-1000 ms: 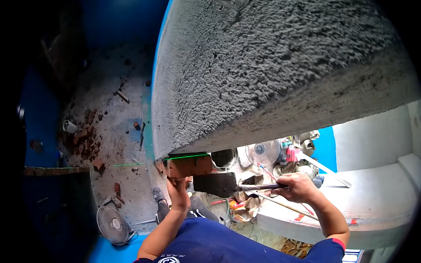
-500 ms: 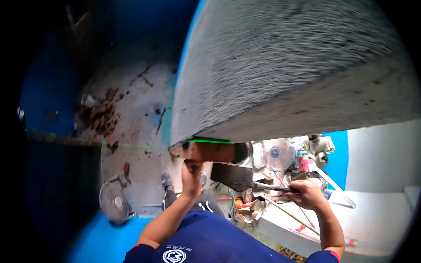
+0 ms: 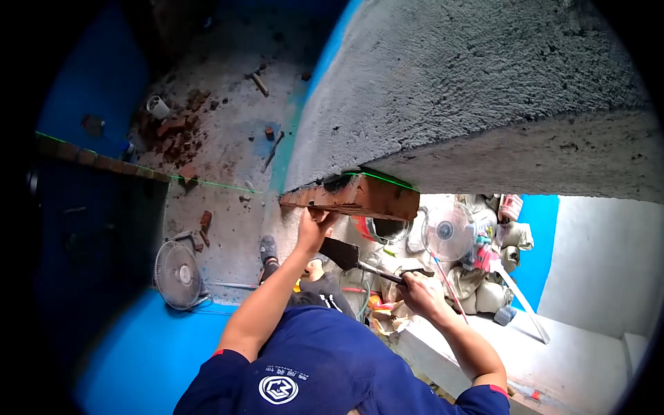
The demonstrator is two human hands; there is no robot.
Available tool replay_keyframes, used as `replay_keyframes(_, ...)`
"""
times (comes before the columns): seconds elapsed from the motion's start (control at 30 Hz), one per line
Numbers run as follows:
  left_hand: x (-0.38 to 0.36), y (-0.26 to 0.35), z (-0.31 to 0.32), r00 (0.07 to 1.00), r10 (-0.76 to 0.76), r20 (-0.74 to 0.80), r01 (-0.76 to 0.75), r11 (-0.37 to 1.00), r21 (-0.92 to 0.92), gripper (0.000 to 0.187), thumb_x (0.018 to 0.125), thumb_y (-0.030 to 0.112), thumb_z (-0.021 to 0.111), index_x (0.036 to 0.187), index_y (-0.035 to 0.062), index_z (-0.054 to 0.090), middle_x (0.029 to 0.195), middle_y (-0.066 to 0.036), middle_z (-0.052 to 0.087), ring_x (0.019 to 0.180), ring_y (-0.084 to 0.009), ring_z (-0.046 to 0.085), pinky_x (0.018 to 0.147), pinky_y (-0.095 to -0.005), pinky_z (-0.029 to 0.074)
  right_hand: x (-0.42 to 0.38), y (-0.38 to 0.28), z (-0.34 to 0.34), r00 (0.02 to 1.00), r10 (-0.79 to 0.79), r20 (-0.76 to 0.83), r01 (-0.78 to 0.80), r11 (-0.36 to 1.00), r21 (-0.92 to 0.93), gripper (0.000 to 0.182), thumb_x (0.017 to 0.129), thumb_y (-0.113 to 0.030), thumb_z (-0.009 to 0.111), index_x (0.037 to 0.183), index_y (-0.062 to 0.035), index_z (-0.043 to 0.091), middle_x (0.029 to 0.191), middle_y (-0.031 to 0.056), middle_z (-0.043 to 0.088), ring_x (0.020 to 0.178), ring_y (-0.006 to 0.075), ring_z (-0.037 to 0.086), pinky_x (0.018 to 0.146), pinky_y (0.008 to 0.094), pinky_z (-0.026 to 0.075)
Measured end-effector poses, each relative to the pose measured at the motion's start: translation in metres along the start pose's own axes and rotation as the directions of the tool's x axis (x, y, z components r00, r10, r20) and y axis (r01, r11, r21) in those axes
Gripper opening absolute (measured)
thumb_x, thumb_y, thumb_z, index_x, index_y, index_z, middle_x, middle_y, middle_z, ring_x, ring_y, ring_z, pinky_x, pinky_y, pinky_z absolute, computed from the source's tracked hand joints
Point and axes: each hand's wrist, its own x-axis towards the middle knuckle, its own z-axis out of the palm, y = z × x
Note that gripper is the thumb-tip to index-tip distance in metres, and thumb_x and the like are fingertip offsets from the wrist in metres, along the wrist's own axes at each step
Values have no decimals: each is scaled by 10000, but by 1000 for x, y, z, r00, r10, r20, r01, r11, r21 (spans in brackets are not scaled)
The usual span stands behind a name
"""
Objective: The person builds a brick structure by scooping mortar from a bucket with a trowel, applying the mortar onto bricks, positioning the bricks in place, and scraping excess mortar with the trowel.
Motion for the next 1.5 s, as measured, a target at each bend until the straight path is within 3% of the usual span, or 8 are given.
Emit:
replay_keyframes(0.23,-10,12,10,972,197,-129,-112,867,485,618,754,397,799,1076,-46,513,1030,-199,523,976,-381,505,878,-434,407,14,-29,-29,997,69,-27,-68,997,37,275,886,-306,598,887,-33,631,884,202,639,870,368,631,749,448,489)
replay_keyframes(0.57,-11,17,9,977,175,-125,-83,842,533,663,740,466,785,1067,-43,515,1047,-182,498,1009,-370,451,912,-452,345,5,-25,-48,982,167,-88,-164,985,45,261,861,-326,633,885,-66,637,831,182,652,820,366,639,719,457,491)
replay_keyframes(0.73,-11,24,8,982,149,-117,-67,849,524,657,737,467,783,1070,-36,525,1052,-191,499,1027,-374,448,910,-451,346,4,-21,-53,996,83,39,-84,996,16,267,857,-326,644,901,-64,614,809,184,638,781,373,630,695,458,489)
replay_keyframes(0.8,-10,22,8,981,156,-116,-81,870,486,659,730,469,783,1073,-35,532,1062,-194,504,1026,-375,449,912,-459,343,5,-20,-46,986,49,-160,-49,999,9,273,859,-324,650,869,-53,623,794,174,634,772,371,630,691,446,489)
replay_keyframes(1.03,-9,11,8,982,170,-78,-100,829,551,666,713,426,810,1118,-19,523,1068,-193,506,1047,-384,451,925,-459,347,-2,-18,-47,994,42,-96,-42,999,2,243,860,-313,638,877,-72,604,793,163,624,790,361,624,695,448,492)
replay_keyframes(1.1,-9,15,12,923,346,-172,-184,785,591,402,735,323,807,920,55,571,872,-85,542,909,-315,490,822,-423,383,-2,-17,-49,998,47,-43,-48,998,-27,242,872,-311,623,875,-69,604,799,155,619,790,358,623,696,448,494)
replay_keyframes(1.37,-4,7,2,977,189,-98,-96,801,591,569,739,435,803,997,1,541,985,-146,518,951,-346,484,869,-435,367,-6,-19,-55,995,39,-91,-44,997,-58,252,862,-309,635,843,-59,609,817,148,625,805,349,629,690,441,499)
replay_keyframes(1.5,0,-6,-1,992,22,-128,-9,995,100,524,767,399,795,999,-2,550,1018,-142,517,967,-329,492,878,-416,388,-33,-11,-69,993,62,-104,-64,998,-19,243,830,-299,665,806,-60,627,751,149,618,754,349,623,673,433,491)
